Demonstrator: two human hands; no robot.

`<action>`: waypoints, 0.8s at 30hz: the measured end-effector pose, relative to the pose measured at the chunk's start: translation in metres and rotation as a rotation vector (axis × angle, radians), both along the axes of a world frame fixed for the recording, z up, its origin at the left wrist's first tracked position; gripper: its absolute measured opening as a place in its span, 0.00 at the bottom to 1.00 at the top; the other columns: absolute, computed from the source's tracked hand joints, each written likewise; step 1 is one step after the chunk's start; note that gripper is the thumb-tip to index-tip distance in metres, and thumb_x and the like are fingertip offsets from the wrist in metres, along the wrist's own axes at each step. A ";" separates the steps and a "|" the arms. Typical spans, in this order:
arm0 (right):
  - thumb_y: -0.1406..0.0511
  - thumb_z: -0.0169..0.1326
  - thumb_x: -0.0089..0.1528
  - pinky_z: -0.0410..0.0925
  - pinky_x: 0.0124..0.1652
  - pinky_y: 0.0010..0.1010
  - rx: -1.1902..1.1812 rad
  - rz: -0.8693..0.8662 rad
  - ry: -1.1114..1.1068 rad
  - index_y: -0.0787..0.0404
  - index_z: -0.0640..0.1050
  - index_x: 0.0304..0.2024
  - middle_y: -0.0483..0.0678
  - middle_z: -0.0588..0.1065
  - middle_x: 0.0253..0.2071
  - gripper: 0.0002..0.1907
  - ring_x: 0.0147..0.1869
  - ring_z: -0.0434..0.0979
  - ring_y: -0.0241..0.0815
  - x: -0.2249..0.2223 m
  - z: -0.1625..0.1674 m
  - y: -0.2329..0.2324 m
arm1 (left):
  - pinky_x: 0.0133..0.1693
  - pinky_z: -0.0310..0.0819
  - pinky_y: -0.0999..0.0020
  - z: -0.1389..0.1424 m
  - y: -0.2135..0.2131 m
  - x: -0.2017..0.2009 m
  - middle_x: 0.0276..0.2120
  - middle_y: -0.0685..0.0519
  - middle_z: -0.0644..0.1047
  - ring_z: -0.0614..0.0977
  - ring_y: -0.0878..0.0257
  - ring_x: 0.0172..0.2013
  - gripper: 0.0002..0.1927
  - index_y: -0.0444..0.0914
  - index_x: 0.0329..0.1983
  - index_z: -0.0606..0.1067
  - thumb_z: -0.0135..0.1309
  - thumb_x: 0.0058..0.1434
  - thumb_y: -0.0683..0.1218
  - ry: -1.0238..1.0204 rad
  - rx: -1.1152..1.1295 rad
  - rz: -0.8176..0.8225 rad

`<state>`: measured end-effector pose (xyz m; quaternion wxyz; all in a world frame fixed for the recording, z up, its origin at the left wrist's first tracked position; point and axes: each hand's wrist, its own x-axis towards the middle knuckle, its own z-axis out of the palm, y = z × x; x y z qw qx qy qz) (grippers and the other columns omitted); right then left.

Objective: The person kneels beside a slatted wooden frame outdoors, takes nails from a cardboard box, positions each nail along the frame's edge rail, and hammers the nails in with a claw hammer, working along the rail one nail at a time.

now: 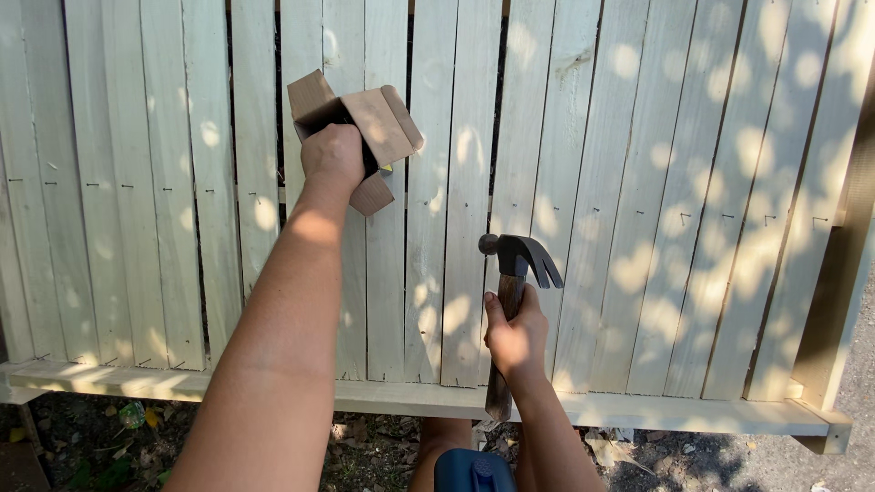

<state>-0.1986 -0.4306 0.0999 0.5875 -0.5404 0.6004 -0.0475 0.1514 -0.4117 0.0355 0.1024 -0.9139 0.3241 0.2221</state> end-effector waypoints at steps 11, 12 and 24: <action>0.63 0.58 0.63 0.64 0.19 0.31 -0.048 0.030 -0.070 0.65 0.71 0.40 0.46 0.71 0.18 0.12 0.17 0.71 0.35 -0.042 0.009 -0.023 | 0.38 0.78 0.57 0.028 0.021 -0.017 0.36 0.42 0.82 0.84 0.47 0.36 0.05 0.35 0.36 0.83 0.62 0.56 0.38 0.031 -0.425 0.112; 0.63 0.58 0.63 0.64 0.19 0.30 -0.030 0.010 -0.105 0.65 0.71 0.41 0.45 0.71 0.19 0.12 0.17 0.70 0.35 -0.045 0.008 -0.023 | 0.37 0.78 0.58 0.032 0.025 -0.021 0.35 0.42 0.82 0.84 0.49 0.35 0.05 0.35 0.35 0.83 0.64 0.54 0.38 0.059 -0.477 0.137; 0.68 0.60 0.62 0.63 0.19 0.29 0.013 -0.060 -0.292 0.67 0.70 0.43 0.47 0.71 0.25 0.13 0.17 0.70 0.35 -0.086 0.008 -0.025 | 0.29 0.66 0.71 0.036 0.033 -0.115 0.29 0.57 0.80 0.74 0.69 0.28 0.11 0.36 0.37 0.83 0.65 0.66 0.49 0.528 -1.219 0.896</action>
